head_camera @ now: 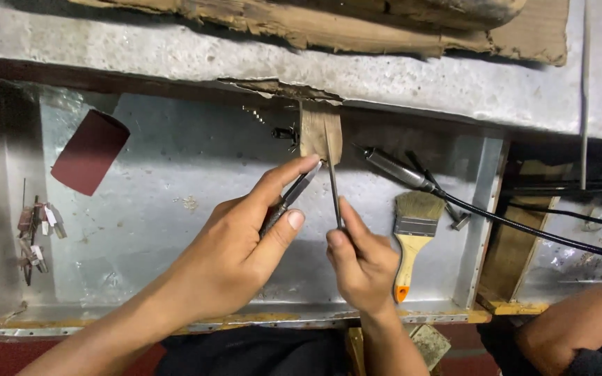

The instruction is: Using a rotary tool, pliers, and a file to shape and refine a small metal jewelry component at a workshop bench.

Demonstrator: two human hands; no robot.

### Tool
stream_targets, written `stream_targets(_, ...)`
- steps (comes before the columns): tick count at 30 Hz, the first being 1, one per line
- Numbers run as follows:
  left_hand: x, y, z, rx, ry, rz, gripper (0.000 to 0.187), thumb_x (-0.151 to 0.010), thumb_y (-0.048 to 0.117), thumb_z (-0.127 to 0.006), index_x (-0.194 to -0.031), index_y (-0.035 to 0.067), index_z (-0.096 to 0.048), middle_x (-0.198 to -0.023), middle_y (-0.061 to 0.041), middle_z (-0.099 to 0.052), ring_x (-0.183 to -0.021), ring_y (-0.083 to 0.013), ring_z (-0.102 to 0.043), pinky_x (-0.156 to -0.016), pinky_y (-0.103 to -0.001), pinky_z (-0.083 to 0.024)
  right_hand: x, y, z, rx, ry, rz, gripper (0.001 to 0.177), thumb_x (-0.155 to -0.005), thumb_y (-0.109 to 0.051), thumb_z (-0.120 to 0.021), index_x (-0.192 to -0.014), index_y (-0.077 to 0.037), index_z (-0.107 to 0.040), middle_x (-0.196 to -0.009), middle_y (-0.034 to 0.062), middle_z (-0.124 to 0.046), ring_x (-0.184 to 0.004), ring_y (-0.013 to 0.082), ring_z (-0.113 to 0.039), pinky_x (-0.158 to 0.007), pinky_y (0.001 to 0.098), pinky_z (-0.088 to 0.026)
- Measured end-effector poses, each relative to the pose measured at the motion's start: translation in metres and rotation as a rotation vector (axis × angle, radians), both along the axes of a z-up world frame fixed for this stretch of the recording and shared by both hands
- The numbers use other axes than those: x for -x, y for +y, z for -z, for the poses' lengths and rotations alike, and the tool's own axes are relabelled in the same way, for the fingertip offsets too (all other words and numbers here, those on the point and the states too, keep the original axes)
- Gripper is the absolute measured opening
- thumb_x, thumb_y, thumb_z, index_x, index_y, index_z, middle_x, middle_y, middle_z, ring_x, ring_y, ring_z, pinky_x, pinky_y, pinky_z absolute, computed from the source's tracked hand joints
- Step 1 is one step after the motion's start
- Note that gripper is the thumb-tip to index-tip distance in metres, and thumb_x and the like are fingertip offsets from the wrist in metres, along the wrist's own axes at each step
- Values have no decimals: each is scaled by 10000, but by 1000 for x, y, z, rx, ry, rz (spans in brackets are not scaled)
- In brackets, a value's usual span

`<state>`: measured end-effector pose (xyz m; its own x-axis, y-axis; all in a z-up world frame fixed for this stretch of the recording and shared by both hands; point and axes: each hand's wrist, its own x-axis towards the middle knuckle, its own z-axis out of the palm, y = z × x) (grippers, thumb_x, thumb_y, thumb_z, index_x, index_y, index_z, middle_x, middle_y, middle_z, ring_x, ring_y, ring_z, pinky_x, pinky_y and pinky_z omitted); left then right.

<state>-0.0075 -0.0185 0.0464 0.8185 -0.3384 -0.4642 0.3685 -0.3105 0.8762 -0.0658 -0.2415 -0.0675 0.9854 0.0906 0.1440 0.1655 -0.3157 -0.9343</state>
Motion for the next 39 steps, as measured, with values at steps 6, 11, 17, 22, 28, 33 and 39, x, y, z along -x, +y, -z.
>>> stream_targets(6,1,-2,-1,3,-6,-13,614,-989,326,-432,-1599,265,-400,-839,-14,-729,-555,-152,-539,-686,-322,-469,34,-4,14,-234,137,31,454,-1020,-78,-606,-1456,8,-513,-575,10,-433,-452,111,-398,-421,265,-385)
stream_targets(11,8,-7,11,62,-220,-53,557,-1009,288,-430,-1547,148,-391,-1563,-97,-550,-1393,-277,-567,-1050,-375,-434,20,21,-4,-50,120,139,436,-1010,-122,-602,-1424,4,-549,-559,28,-569,-459,89,-530,-474,221,-494)
stream_targets(17,10,-9,11,67,-165,-74,570,-1010,301,-424,-1563,163,-391,-1286,-73,-591,-1069,-227,-523,-906,-347,-428,32,41,12,-211,94,174,453,-1022,-72,-595,-1462,-2,-515,-568,7,-481,-479,85,-438,-465,237,-429)
stream_targets(22,11,-10,13,7,-120,-110,592,-998,321,-456,-1581,227,-420,-752,-13,-546,-587,-163,-496,-649,-297,-441,41,39,12,-261,93,171,453,-1030,-68,-570,-1466,25,-493,-518,24,-486,-408,98,-448,-389,236,-417)
stream_targets(28,11,-3,9,23,-75,-58,612,-976,307,-479,-1586,268,-433,-733,-6,-557,-593,-155,-481,-673,-290,-444,13,11,5,-214,27,56,426,-1030,-100,-633,-1440,-27,-544,-622,-28,-568,-474,62,-454,-426,222,-407)
stream_targets(33,31,-8,-7,-21,232,50,747,-913,352,-559,-1643,398,-409,-796,0,-567,-663,-158,-536,-700,-305,-462,10,9,-12,-34,-47,210,375,-936,-133,-724,-1256,50,-652,-538,-72,-374,-487,24,-341,-491,194,-292)
stream_targets(39,60,-14,4,214,113,112,708,-900,170,-549,-1597,233,-445,-1082,54,-766,-806,-76,-619,-873,-225,-482,9,-5,-30,-30,-176,106,207,-879,-112,-744,-1034,23,-723,-715,81,-695,-469,76,-480,-461,210,-383)
